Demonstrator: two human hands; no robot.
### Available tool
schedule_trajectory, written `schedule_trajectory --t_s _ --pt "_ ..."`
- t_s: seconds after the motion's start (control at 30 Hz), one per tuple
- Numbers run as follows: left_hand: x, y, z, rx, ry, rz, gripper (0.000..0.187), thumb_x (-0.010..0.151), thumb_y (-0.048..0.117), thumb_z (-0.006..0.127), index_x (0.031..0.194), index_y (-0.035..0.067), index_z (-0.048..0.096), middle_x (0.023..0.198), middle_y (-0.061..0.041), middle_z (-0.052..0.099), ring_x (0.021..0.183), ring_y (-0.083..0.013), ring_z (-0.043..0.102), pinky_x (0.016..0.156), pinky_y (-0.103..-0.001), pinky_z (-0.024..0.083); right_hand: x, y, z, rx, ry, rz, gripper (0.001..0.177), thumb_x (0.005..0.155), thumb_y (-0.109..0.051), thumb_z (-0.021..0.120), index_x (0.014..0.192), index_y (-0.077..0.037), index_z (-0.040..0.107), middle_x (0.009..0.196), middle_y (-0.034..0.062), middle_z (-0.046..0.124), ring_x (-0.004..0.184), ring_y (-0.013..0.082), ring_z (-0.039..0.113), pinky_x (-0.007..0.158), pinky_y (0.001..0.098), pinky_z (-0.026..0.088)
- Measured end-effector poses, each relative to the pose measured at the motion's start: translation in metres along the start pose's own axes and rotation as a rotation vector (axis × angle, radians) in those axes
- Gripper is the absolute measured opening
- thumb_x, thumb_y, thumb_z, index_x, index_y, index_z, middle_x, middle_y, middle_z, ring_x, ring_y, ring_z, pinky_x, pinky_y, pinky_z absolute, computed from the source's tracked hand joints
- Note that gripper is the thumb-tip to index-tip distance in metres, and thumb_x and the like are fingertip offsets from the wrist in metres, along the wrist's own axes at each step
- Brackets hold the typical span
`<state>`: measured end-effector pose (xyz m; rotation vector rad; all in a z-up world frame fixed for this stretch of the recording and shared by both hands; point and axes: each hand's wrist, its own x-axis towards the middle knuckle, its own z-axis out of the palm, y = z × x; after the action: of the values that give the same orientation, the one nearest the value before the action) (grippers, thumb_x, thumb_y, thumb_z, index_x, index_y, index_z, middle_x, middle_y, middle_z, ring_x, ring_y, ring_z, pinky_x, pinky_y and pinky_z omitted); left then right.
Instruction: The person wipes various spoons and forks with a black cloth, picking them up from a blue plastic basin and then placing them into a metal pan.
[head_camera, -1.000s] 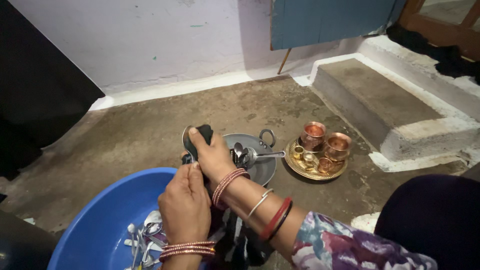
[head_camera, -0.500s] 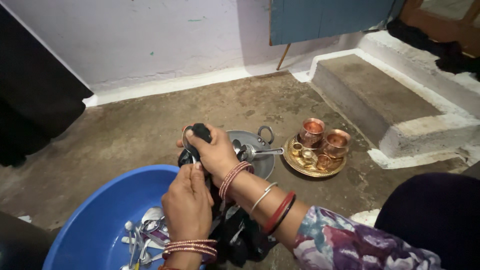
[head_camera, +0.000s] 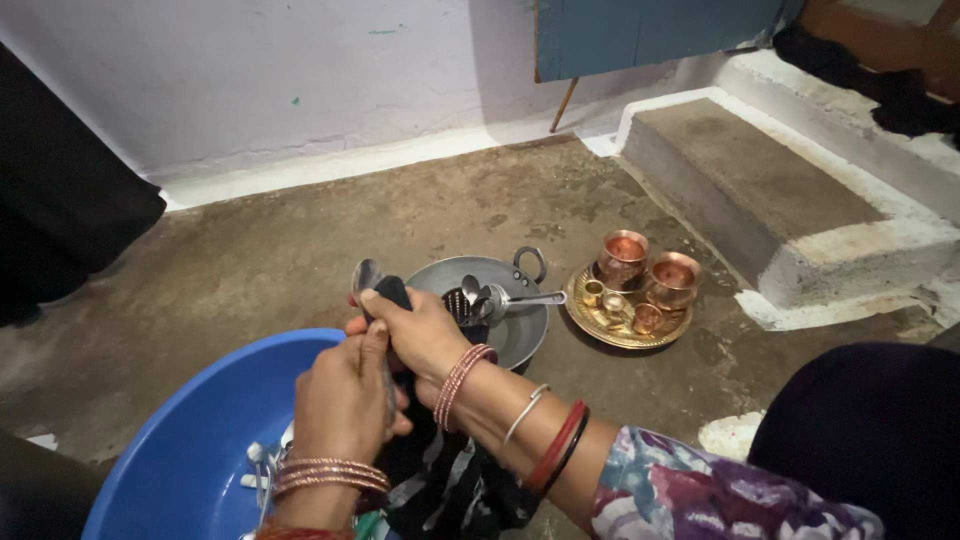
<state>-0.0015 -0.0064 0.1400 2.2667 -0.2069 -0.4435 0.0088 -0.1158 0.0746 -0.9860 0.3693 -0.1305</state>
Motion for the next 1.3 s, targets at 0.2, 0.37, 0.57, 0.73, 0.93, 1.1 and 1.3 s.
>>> schedule_trajectory --t_s 0.2,0.37,0.57,0.73,0.93,1.1,1.3 --pt "0.005 0.009 -0.034 0.417 0.313 0.042 0.046 0.106 0.056 0.053 0.102 0.018 0.079 0.073 -0.006 0.076 0.079 -0.027 0.067 0.076 -0.042 0.052 0.024 0.013 -0.002 -0.446 0.095 -0.47 0.028 0.099 -0.027 0.068 0.11 -0.001 0.071 0.086 0.0072 0.071 0.075 0.0136 0.062 0.065 0.0301 0.052" --pt "0.034 -0.006 -0.026 0.154 0.359 0.242 0.036 0.1 0.039 0.059 0.091 0.01 0.077 0.067 -0.008 0.075 0.062 -0.0219 0.075 0.066 -0.038 0.056 0.006 0.006 0.006 -0.788 0.166 -0.61 0.034 0.09 -0.026 0.072 0.114 -0.003 0.065 0.097 0.0155 0.075 0.088 0.0268 0.075 0.075 0.0369 0.058" --pt "0.049 0.001 -0.015 -0.075 0.4 0.348 0.034 0.099 0.031 0.063 0.086 0.003 0.077 0.061 -0.008 0.073 0.054 -0.0159 0.073 0.057 -0.031 0.057 -0.016 -0.026 0.005 -0.913 0.164 -0.648 0.044 0.092 -0.027 0.068 0.125 -0.004 0.05 0.102 0.0197 0.073 0.093 0.0338 0.075 0.077 0.0411 0.059" --pt "0.053 0.015 -0.014 -0.183 0.467 0.402 0.032 0.099 0.028 0.067 0.088 0.0 0.077 0.061 -0.009 0.071 0.053 -0.015 0.071 0.052 -0.03 0.055 -0.028 -0.048 0.007 -0.93 0.137 -0.662 0.046 0.094 -0.026 0.065 0.129 -0.004 0.045 0.097 0.0214 0.073 0.09 0.0368 0.075 0.074 0.043 0.058" --pt "0.054 0.009 -0.014 -0.259 0.481 0.389 0.029 0.098 0.025 0.067 0.092 -0.001 0.076 0.064 -0.009 0.072 0.054 -0.0143 0.071 0.052 -0.029 0.056 -0.044 -0.036 0.01 -0.873 0.086 -0.632 0.044 0.095 -0.024 0.066 0.127 -0.003 0.044 0.097 0.0188 0.073 0.089 0.034 0.076 0.074 0.0413 0.059" --pt "0.071 -0.015 -0.017 -0.295 0.489 0.387 0.03 0.1 0.024 0.066 0.09 -0.003 0.075 0.066 -0.009 0.072 0.054 -0.0146 0.071 0.05 -0.03 0.055 -0.062 -0.019 0.01 -0.833 0.029 -0.724 0.041 0.097 -0.019 0.067 0.13 -0.005 0.047 0.096 0.0183 0.074 0.09 0.0307 0.075 0.074 0.0391 0.059" --pt "0.113 -0.049 0.019 -0.658 -0.096 0.186 0.032 0.101 0.026 0.064 0.098 -0.005 0.071 0.077 -0.008 0.069 0.06 -0.0128 0.065 0.054 -0.028 0.057 -0.061 -0.018 -0.005 -0.797 0.158 -0.339 0.035 0.095 -0.023 0.063 0.127 -0.012 0.052 0.083 0.0157 0.072 0.071 0.0282 0.073 0.06 0.0393 0.055"
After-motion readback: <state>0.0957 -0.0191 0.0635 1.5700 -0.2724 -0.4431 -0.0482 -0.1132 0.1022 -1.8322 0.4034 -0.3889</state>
